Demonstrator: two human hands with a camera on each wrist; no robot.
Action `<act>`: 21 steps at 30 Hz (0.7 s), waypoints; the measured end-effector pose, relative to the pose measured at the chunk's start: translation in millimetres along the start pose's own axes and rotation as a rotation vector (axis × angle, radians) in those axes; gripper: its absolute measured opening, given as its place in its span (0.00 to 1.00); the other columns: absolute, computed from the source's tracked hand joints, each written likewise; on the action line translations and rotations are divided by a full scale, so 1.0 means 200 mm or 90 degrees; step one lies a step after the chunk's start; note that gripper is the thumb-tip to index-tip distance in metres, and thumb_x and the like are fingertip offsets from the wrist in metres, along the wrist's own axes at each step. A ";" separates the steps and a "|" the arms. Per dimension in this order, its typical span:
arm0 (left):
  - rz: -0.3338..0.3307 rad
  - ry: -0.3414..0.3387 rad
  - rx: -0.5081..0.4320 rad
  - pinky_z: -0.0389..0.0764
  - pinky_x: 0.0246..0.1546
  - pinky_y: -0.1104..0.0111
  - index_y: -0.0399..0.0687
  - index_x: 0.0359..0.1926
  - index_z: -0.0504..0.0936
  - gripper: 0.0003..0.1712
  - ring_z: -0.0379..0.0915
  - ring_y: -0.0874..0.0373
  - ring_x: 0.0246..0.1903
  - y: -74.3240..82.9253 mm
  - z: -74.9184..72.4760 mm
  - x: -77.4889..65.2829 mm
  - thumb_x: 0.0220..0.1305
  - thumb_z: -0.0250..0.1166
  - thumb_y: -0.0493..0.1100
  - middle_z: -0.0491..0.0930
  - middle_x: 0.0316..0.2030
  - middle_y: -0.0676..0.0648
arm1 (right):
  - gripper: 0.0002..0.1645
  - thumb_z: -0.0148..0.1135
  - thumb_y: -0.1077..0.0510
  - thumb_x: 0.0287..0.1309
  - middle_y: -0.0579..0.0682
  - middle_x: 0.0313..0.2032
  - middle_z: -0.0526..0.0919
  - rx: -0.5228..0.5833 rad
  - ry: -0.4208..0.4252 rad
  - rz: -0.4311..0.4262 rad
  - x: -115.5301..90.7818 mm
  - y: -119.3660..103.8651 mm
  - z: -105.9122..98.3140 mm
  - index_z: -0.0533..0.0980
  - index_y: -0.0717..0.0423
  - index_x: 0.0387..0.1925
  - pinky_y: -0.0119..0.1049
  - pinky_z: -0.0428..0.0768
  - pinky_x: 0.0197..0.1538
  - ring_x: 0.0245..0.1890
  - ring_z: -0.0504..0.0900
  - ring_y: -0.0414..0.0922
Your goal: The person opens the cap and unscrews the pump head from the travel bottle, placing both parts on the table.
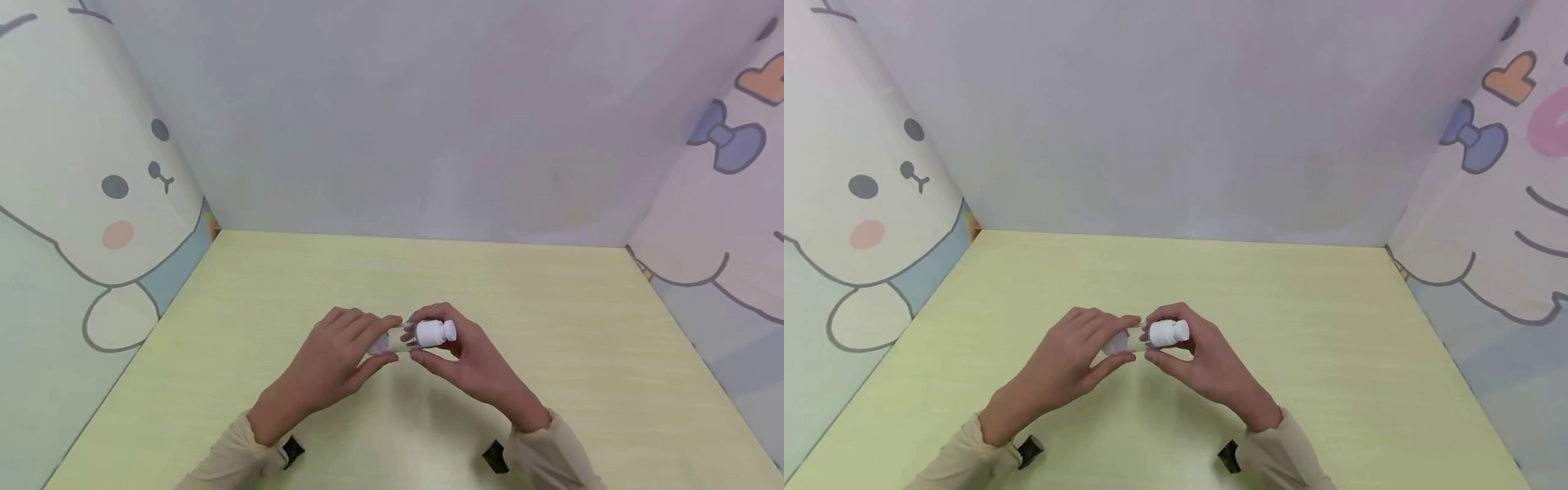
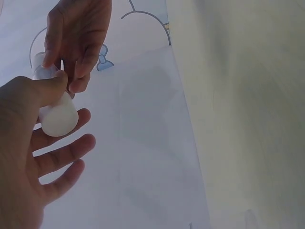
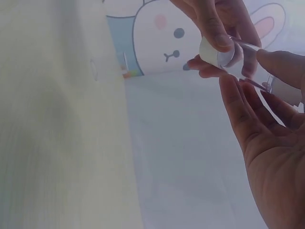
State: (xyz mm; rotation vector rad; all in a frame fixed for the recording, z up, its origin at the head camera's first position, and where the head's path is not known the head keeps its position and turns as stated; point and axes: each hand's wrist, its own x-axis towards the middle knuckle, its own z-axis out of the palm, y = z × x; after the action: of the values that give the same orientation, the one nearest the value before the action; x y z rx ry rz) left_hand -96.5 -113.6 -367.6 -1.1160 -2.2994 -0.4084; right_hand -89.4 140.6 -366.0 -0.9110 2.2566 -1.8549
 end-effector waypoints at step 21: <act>0.035 0.023 0.108 0.83 0.45 0.61 0.48 0.62 0.81 0.29 0.81 0.53 0.46 -0.02 0.00 0.02 0.62 0.76 0.50 0.85 0.48 0.49 | 0.20 0.65 0.67 0.68 0.56 0.47 0.79 0.042 0.039 0.022 0.01 0.04 -0.05 0.73 0.56 0.58 0.33 0.87 0.42 0.40 0.88 0.46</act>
State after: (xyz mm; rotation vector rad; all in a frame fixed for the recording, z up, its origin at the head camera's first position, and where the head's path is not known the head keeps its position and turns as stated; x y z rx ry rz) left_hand -101.4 -113.9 -364.8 -1.0754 -2.2212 -0.2058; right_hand -97.7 148.3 -369.8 -0.8115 2.2158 -1.9556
